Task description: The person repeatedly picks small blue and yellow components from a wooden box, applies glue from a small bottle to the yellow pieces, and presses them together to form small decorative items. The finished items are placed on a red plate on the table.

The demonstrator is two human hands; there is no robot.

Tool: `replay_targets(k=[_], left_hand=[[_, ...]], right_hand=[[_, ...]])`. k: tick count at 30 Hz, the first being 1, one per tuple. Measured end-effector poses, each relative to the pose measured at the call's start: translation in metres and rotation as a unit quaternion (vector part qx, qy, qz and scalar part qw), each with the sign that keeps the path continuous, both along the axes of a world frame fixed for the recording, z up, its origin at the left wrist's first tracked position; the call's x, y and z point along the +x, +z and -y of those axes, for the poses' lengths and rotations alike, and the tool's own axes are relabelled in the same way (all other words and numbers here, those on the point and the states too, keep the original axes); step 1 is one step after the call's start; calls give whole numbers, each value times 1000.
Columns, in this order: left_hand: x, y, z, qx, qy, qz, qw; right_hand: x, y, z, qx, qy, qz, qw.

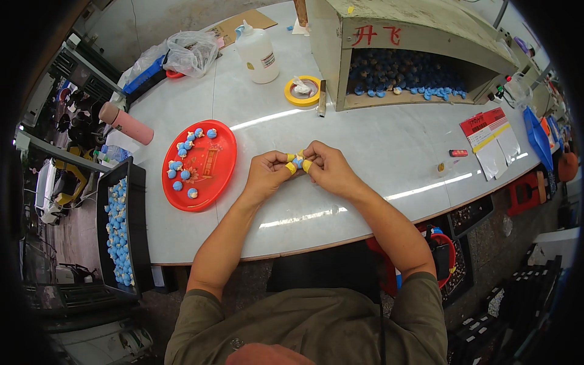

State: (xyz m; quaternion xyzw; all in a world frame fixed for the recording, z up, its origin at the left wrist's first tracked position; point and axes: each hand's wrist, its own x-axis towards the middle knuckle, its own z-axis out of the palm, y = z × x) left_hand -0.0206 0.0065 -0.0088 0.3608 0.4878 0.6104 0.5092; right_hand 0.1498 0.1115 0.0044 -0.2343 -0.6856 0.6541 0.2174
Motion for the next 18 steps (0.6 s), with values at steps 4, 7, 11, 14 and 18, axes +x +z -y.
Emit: replay_targets(k=[4,7,11,14,18], left_hand=[[2,-4,0,13,2,4,1000],[3,-1,1,10,8,-13,1000],[4,0,1,5,9,-29,1000],[4,1,0,1,9,-5,1000],[0,1,-2,-14,8,11,1000]], right_hand=[[0,-6,0,20,-2,-11,1000],[0,-5,1,29,-4,-12,1000],[-1,-4,2,41,-9,-15,999],[0,-3,1,44,-4,-5,999],[-1,1,-2,7,-8,-3,1000]])
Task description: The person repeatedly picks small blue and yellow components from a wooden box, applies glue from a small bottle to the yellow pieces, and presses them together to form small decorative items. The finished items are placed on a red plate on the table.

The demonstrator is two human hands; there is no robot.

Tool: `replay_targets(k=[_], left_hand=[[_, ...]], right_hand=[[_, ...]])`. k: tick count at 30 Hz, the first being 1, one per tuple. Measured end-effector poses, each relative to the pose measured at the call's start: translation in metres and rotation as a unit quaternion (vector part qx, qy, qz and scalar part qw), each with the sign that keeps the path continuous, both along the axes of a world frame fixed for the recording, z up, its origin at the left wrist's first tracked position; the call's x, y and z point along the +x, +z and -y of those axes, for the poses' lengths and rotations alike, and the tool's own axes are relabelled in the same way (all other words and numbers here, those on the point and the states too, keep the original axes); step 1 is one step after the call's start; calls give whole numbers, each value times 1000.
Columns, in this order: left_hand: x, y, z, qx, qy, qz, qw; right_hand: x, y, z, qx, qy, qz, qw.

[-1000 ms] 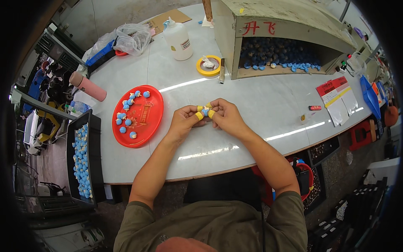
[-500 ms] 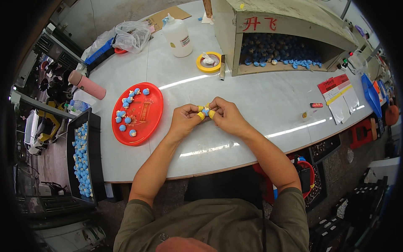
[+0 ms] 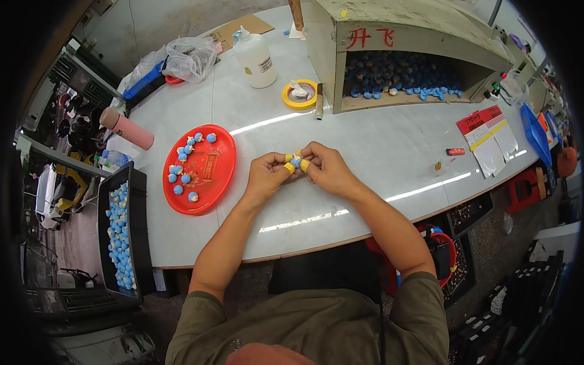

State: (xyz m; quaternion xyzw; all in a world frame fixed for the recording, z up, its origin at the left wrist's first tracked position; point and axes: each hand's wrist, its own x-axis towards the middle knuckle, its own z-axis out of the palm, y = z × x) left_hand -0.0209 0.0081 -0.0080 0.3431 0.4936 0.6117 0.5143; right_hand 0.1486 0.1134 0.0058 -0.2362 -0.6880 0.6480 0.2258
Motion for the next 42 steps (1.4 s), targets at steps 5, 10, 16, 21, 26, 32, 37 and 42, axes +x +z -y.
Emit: replay_targets(k=[5,10,16,21,26,32,37,42], left_hand=[[-1,4,0,-1,-1,12,1000],[0,9,2,-7,-1,9,1000],[-2,3,2,-4,-13,-11,1000],[-2,4,2,7,-9,-57,998],[-2,7,2,12,-15,-34,999],[-2,3,2,18,-8,-58,998],[-1,-4,2,25,-1,-67,997],[2,-3,3,18,0,-75,997]], right_hand=[[1,-4,-1,33,0,-20,999],[2,0,-1,-12,10,6,1000],[1,3,-2,-52,20,13,998],[1,0,-1,-74,22,13,997],[1,0,-2,-72,24,8,997],[1,-1,-2,-29,27,25,999],[1,0,2,-12,25,8,1000],[1,-6,2,9,28,5,1000]])
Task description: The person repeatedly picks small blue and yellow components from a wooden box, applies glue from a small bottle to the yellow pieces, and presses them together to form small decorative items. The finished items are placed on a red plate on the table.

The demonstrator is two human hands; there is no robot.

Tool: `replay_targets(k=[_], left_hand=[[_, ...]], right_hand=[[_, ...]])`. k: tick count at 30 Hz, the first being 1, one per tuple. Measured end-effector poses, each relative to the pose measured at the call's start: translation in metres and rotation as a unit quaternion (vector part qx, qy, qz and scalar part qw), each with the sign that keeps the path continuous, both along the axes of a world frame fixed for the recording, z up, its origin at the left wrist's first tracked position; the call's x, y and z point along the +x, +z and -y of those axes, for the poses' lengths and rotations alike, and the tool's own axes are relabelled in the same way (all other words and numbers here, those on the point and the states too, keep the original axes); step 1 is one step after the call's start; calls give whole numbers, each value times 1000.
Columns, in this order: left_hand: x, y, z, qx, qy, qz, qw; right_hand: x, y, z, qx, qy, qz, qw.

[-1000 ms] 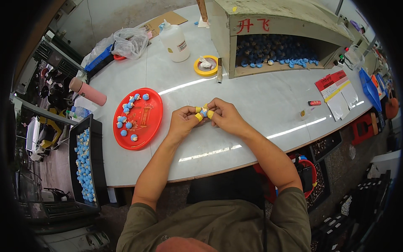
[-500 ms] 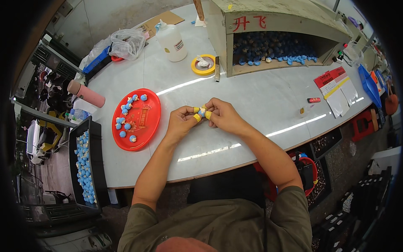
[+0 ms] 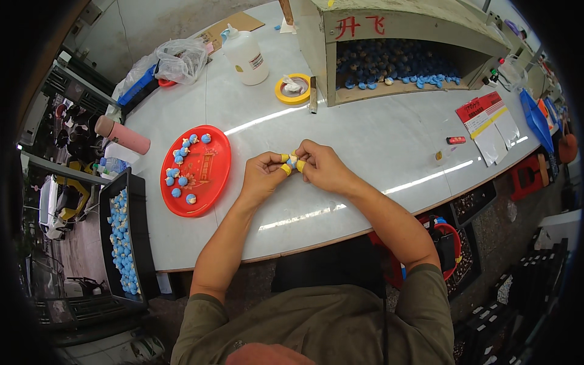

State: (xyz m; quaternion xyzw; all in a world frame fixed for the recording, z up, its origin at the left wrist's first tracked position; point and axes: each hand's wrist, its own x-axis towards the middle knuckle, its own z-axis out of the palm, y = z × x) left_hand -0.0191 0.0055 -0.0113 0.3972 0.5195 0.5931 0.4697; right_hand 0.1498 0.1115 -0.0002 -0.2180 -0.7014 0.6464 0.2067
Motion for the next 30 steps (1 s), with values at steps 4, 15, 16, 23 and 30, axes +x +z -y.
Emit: replay_targets(k=[4,15,16,23,30], left_hand=[[2,0,0,-4,7,4,1000],[2,-2,0,-17,16,-6,1000],[2,-2,0,-17,16,-6,1000],[3,-1,-1,-24,16,-8,1000],[3,-6,-3,-29,19,11,999]], right_hand=[[0,1,1,7,1,5,1000],[0,6,0,-7,4,21,1000],[0,7,0,-8,5,22,1000],[-1,4,-2,-10,6,31,999],[-2,6,-3,-38,-6,41,998]])
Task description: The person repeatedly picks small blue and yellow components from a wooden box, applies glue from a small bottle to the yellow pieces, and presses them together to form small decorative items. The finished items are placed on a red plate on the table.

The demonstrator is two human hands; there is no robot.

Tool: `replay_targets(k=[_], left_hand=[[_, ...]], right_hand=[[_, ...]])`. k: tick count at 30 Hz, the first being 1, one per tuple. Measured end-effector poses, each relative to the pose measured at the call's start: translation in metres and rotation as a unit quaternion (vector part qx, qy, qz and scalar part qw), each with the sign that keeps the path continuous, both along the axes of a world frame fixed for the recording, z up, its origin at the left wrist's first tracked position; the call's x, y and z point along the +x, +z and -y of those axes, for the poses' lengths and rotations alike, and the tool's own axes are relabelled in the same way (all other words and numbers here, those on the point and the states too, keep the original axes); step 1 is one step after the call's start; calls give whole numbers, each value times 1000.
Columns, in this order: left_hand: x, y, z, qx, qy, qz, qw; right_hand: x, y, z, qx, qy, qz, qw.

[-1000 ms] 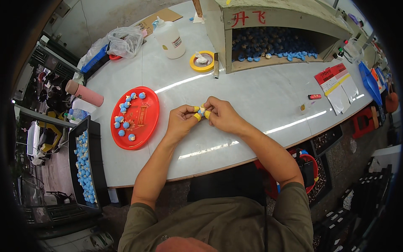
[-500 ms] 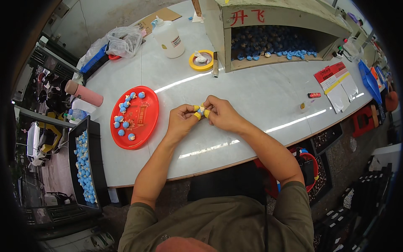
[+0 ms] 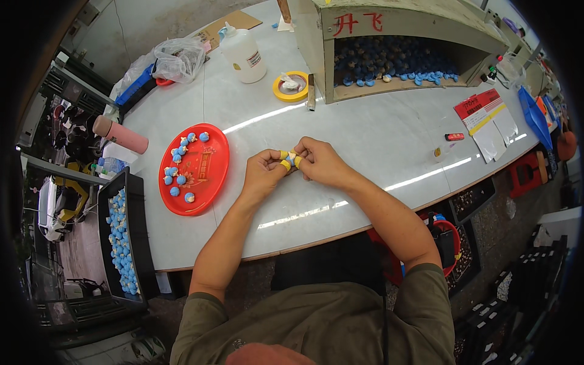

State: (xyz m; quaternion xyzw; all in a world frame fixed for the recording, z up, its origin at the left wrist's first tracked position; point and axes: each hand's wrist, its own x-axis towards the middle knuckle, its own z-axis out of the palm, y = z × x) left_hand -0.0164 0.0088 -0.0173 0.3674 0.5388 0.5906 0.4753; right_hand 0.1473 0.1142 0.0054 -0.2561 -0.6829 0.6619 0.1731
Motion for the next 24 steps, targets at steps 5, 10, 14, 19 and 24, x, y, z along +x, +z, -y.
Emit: replay_targets(k=[5,10,14,19,24], left_hand=[[1,7,1,-12,-4,11,1000],[-1,4,-2,-24,-2,29,999],[-2,5,-2,-26,4,54,998],[-1,11,-1,-24,0,61,998],[-4,10,-1,-16,-27,61,998]], right_hand=[[0,0,0,-3,-5,-2,1000],[-1,1,-1,-15,-6,11,1000],[-1,3,0,-35,-3,6,999],[1,5,-1,-29,-3,18,999],[0,3,-2,-30,-4,15,999]])
